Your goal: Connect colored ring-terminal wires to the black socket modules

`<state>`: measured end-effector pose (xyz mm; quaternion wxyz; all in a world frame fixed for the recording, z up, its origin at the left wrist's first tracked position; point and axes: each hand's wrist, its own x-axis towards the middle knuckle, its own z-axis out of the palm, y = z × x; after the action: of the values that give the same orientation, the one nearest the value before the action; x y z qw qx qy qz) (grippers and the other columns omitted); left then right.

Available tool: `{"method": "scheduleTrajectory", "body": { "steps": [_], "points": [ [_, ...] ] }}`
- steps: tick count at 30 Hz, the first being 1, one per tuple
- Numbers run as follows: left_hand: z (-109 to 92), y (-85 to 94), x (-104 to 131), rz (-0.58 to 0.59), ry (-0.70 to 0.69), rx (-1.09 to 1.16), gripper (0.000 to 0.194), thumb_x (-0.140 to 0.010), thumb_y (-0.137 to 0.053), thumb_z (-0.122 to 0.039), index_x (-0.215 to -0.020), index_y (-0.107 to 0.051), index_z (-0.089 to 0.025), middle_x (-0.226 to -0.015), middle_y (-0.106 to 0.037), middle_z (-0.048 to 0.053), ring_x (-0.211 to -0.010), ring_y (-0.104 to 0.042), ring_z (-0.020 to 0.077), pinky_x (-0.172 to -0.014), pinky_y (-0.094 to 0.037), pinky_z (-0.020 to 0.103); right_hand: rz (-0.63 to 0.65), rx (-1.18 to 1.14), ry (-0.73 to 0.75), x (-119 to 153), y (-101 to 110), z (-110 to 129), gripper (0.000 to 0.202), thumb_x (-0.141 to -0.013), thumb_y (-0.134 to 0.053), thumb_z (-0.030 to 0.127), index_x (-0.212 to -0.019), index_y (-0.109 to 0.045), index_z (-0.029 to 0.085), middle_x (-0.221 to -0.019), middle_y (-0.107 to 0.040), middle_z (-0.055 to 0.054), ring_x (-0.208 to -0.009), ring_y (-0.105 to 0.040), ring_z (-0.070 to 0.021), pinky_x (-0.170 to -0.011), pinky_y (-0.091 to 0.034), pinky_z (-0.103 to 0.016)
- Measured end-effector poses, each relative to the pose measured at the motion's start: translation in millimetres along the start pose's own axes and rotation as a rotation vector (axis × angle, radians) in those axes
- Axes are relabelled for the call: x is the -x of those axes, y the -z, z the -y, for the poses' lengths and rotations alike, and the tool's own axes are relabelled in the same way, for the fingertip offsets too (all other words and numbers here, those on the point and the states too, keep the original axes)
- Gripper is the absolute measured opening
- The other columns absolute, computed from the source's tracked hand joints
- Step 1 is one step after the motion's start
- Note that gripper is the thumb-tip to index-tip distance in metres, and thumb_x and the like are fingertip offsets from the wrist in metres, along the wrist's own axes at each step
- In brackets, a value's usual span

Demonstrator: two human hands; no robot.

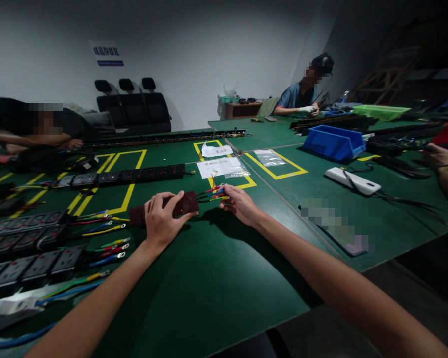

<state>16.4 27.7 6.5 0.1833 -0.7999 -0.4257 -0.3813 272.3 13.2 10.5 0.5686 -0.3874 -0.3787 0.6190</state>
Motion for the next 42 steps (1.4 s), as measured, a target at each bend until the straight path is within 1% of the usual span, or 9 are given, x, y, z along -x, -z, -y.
{"method": "scheduleTrajectory", "body": {
  "steps": [3,6,10,14,21,25,31,36,42],
  "points": [
    [-0.7,0.4,0.5,0.002,-0.016,-0.003,0.058,-0.083,-0.075,-0.059,-0.128,-0.067,-0.023,-0.111,-0.065,0.013,-0.101,-0.061,0.0313,-0.088,-0.044,0.045,-0.004,-0.004,-0.009,2.2,-0.1,2.0,0.020,-0.088,-0.073,0.042,-0.089,-0.067,0.024,-0.086,-0.076,-0.001,-0.060,-0.065,-0.0118,-0.048,-0.044,-0.020],
    [-1.0,-0.1,0.7,0.005,-0.025,0.005,0.059,-0.082,-0.075,-0.060,-0.128,-0.067,-0.023,-0.111,-0.065,0.012,-0.101,-0.061,0.0312,-0.088,-0.044,0.045,-0.011,-0.001,-0.029,4.2,-1.9,4.6,0.021,-0.091,-0.070,0.043,-0.088,-0.064,0.023,-0.084,-0.076,-0.001,-0.060,-0.065,-0.0122,-0.049,-0.043,-0.020],
    [-1.0,-0.9,0.5,0.002,-0.007,0.002,0.060,-0.081,-0.076,-0.060,-0.127,-0.067,-0.023,-0.110,-0.065,0.013,-0.101,-0.061,0.0313,-0.087,-0.044,0.044,-0.017,-0.024,-0.052,5.6,-5.4,6.4,0.023,-0.094,-0.065,0.046,-0.092,-0.064,0.023,-0.087,-0.076,-0.001,-0.058,-0.064,-0.0113,-0.050,-0.043,-0.021],
    [-1.7,-0.8,-0.2,0.005,0.000,-0.018,0.060,-0.079,-0.079,-0.059,-0.125,-0.068,-0.021,-0.109,-0.065,0.012,-0.100,-0.061,0.0303,-0.085,-0.044,0.043,-0.028,-0.027,-0.076,3.7,-6.4,4.5,0.027,-0.094,-0.063,0.050,-0.094,-0.063,0.023,-0.090,-0.075,-0.001,-0.056,-0.061,-0.0105,-0.047,-0.042,-0.021],
    [-3.7,-0.8,-1.2,0.022,-0.005,-0.027,0.059,-0.081,-0.077,-0.061,-0.124,-0.069,-0.021,-0.107,-0.066,0.012,-0.098,-0.061,0.0295,-0.084,-0.044,0.042,-0.072,-0.036,-0.099,0.4,-4.9,2.3,0.023,-0.096,-0.061,0.045,-0.091,-0.061,0.023,-0.086,-0.074,-0.001,-0.053,-0.058,-0.0103,-0.047,-0.045,-0.021],
    [-3.6,-0.6,-1.5,0.012,-0.021,-0.022,0.060,-0.082,-0.075,-0.062,-0.123,-0.069,-0.019,-0.106,-0.066,0.012,-0.096,-0.061,0.0297,-0.083,-0.045,0.042,-0.072,-0.045,-0.102,0.4,-5.9,2.7,0.022,-0.096,-0.061,0.044,-0.092,-0.061,0.023,-0.085,-0.075,-0.002,-0.053,-0.057,-0.0103,-0.047,-0.046,-0.022],
    [-3.3,-0.4,-1.2,0.026,-0.018,-0.016,0.061,-0.081,-0.075,-0.062,-0.123,-0.069,-0.019,-0.105,-0.065,0.012,-0.096,-0.061,0.0302,-0.083,-0.044,0.042,-0.071,-0.055,-0.106,1.1,-6.2,3.8,0.022,-0.097,-0.061,0.043,-0.091,-0.060,0.022,-0.083,-0.074,-0.002,-0.053,-0.057,-0.0099,-0.048,-0.045,-0.021],
    [-3.5,-0.2,-1.2,0.036,-0.007,0.000,0.061,-0.081,-0.075,-0.062,-0.124,-0.069,-0.019,-0.106,-0.065,0.012,-0.096,-0.061,0.0307,-0.083,-0.044,0.043,-0.057,-0.055,-0.102,1.6,-5.8,4.1,0.023,-0.094,-0.064,0.044,-0.091,-0.060,0.022,-0.083,-0.074,-0.002,-0.053,-0.056,-0.0102,-0.048,-0.045,-0.022],
    [-4.2,0.1,-1.5,0.041,0.002,0.000,0.061,-0.081,-0.075,-0.062,-0.124,-0.069,-0.019,-0.106,-0.065,0.012,-0.097,-0.061,0.0304,-0.083,-0.044,0.043,-0.080,-0.058,-0.118,2.0,-7.9,5.5,0.019,-0.098,-0.057,0.040,-0.092,-0.059,0.022,-0.081,-0.073,-0.002,-0.051,-0.055,-0.0096,-0.047,-0.043,-0.021]
  ]
}}
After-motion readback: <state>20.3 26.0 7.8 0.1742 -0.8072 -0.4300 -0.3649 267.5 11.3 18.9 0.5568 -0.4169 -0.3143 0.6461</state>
